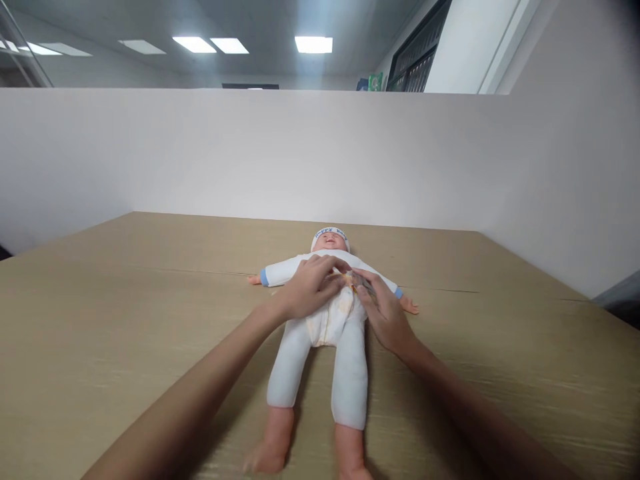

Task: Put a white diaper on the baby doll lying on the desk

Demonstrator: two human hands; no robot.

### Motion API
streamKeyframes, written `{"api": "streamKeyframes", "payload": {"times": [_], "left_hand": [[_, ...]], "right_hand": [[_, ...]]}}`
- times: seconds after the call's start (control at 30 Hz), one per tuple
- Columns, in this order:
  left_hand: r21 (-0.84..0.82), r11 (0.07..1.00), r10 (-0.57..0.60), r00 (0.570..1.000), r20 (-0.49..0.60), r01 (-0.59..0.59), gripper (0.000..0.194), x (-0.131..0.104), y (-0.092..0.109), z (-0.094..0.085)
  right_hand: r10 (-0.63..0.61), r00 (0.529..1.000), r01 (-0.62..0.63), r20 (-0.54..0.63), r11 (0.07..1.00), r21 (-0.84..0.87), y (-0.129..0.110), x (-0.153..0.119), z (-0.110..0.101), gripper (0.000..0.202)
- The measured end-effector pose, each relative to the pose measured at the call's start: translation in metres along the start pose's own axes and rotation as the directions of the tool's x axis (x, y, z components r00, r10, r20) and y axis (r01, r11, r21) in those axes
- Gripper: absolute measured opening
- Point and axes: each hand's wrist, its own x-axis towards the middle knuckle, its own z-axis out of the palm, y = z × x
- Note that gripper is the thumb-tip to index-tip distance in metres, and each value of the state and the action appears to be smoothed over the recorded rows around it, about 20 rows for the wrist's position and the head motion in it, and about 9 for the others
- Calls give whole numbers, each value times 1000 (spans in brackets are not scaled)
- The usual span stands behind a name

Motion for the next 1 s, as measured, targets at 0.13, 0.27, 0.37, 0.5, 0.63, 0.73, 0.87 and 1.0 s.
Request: {"api": "streamKeyframes", "payload": {"times": [0.13, 0.27, 0.37, 0.5, 0.63, 0.73, 0.87, 1.0], "left_hand": [[165, 986, -20, 998, 64, 10, 35, -3, 1, 7], [263, 965, 13, 1000, 23, -18, 41, 5, 13, 13], [294, 954, 48, 998, 49, -60, 32, 15, 22, 24], [365, 927, 40, 992, 121, -82, 25, 23, 21, 38], [367, 930, -12, 995, 99, -25, 23, 24, 11, 38], [335, 942, -37, 995, 90, 5, 23, 23, 6, 35], [327, 945, -54, 994, 94, 21, 36, 22, 7, 35], [363, 931, -80, 993, 88, 43, 40, 21, 9, 41]], "right_hand": [[186, 980, -196, -65, 954, -228, 32, -29, -25, 39], [265, 964, -254, -17, 903, -348, 52, -38, -33, 37], [320, 946, -312, -48, 863, -398, 51, -32, -28, 32], [395, 917, -388, -64, 839, -381, 47, -25, -25, 27], [469, 882, -449, -33, 820, -354, 49, -23, -30, 29], [527, 850, -501, -2, 806, -315, 53, -22, -33, 31], [565, 818, -543, 107, 820, -180, 55, -21, -38, 40], [526, 821, -544, 221, 839, 24, 52, -18, -50, 56]]}}
